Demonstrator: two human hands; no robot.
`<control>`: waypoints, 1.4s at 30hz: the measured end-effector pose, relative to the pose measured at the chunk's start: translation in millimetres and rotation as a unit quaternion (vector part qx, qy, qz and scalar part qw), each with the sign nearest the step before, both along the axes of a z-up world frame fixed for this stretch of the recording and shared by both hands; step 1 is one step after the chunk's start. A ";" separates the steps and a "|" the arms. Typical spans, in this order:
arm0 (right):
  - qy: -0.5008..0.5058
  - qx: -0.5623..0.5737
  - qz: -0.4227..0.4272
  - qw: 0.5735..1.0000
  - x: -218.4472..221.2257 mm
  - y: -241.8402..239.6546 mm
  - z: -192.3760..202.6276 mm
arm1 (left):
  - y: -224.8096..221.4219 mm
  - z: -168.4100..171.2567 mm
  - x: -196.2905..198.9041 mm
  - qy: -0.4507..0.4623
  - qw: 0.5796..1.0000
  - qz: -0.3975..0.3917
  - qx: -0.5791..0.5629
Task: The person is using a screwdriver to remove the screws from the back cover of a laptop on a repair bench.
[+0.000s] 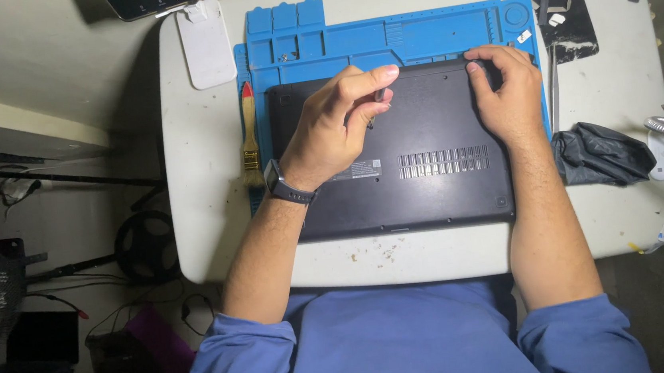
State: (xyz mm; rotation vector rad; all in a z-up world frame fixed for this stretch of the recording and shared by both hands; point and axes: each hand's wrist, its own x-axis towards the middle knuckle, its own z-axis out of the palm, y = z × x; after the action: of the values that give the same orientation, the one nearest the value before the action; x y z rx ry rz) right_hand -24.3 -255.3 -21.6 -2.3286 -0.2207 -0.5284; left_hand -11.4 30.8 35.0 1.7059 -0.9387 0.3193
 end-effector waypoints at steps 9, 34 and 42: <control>-0.009 0.007 -0.001 1.000 -1.0 0.3 -1.4 | -6.7 -6.7 -8.2 -0.024 0.998 0.064 -0.011; -0.027 0.008 -0.009 1.000 3.5 -4.7 -12.7 | 8.7 27.6 -6.9 0.032 0.996 -0.060 0.064; -0.016 0.004 -0.007 1.000 3.8 -4.6 -9.8 | 4.6 10.3 -2.0 -0.026 0.998 0.001 0.060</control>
State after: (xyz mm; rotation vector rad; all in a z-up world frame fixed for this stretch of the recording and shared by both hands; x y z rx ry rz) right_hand -20.5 -260.0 -31.4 -2.3165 -0.2182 -0.5734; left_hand -13.4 35.5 45.3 1.8148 -1.0111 0.3151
